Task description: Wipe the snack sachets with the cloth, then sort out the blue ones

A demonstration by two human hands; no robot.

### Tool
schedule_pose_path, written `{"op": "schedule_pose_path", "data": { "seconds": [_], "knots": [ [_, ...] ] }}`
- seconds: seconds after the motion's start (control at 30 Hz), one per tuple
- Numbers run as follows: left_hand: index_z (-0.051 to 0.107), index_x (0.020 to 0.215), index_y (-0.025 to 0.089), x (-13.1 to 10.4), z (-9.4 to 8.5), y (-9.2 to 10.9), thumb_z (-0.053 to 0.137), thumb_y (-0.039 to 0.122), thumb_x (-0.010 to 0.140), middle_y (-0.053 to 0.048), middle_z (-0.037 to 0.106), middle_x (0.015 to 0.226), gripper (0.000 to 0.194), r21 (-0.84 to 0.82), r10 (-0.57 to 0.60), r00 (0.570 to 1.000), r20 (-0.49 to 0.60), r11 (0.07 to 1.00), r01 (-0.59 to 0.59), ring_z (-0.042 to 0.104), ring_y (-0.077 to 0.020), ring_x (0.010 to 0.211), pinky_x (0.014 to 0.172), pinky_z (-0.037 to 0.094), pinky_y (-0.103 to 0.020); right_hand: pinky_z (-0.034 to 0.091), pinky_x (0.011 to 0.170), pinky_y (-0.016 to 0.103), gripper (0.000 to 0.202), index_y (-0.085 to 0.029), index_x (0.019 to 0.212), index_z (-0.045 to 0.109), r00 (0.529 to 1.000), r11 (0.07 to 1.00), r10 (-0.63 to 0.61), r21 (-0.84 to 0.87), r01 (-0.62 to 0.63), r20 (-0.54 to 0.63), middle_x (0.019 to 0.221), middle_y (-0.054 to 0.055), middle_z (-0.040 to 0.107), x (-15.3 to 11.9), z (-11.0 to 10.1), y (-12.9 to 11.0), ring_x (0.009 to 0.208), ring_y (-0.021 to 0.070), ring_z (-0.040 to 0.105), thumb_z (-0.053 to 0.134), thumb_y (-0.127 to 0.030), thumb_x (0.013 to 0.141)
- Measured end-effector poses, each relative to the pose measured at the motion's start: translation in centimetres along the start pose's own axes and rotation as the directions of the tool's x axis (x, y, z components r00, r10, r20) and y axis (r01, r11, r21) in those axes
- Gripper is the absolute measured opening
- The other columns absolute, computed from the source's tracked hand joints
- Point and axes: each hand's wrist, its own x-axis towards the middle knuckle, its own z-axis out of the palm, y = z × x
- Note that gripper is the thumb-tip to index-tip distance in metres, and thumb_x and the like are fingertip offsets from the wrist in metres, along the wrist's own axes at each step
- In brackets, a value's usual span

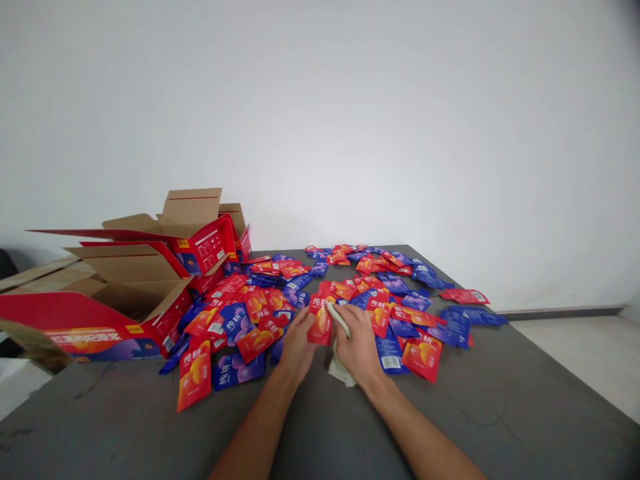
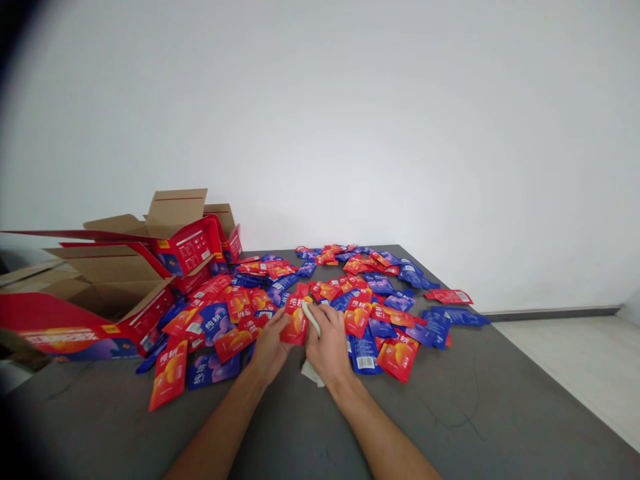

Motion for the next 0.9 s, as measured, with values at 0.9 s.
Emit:
{"op": "schedule_pose_path", "data": {
  "seconds": [0.9],
  "knots": [
    [0.068, 0.108, 0.015, -0.8, 0.9, 0.1, 0.066, 0.044, 0.086, -0.009, 0.074, 0.103, 0.036, 0.038, -0.214, 0.961, 0.175, 0.977, 0.211, 0.069, -0.0243, 0.098, 0.088, 0.052, -0.035, 0.043, 0.091, 0.039, 0.044, -0.027, 0.129, 0.065, 0.995, 0.985, -0.066, -0.153, 0.076, 0.071, 0.125, 0.007, 0.063, 0.4, -1.5, 0.0, 0.109, 0.0235, 0.052, 0.047, -0.010, 0.093]
  ]
}}
